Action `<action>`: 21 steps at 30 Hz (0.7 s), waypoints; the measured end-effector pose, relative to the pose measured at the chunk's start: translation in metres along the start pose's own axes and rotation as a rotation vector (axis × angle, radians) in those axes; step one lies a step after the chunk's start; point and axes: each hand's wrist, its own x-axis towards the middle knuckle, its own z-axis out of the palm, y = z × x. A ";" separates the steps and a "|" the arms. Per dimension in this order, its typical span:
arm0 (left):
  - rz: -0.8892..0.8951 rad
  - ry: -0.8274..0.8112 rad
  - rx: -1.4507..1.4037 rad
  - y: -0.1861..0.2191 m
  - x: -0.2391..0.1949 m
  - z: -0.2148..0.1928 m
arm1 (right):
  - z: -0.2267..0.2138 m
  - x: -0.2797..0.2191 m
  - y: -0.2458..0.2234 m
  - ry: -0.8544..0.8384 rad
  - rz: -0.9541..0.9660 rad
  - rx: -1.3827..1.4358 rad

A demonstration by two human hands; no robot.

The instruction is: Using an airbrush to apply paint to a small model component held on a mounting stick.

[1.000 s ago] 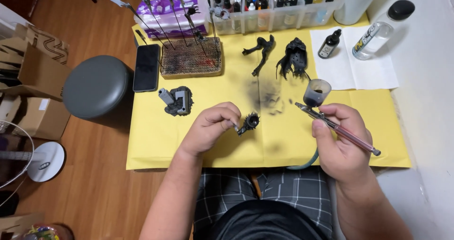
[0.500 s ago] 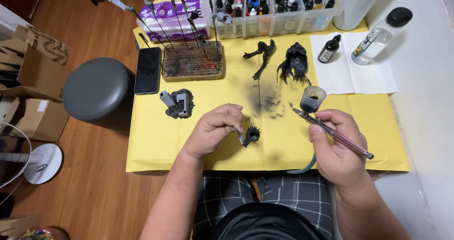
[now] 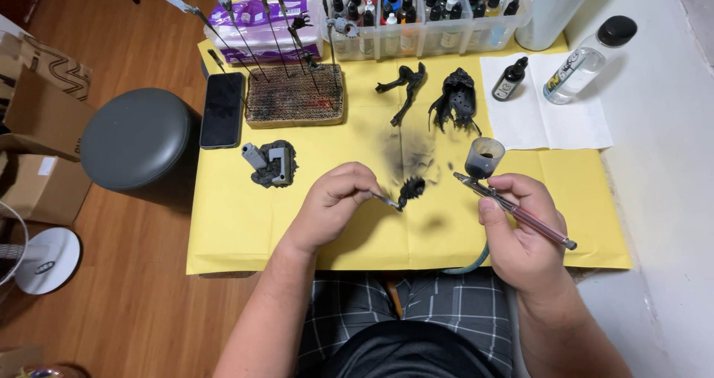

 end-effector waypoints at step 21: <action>-0.240 -0.004 0.346 0.006 0.009 0.003 | 0.007 0.012 -0.014 -0.093 -0.094 0.038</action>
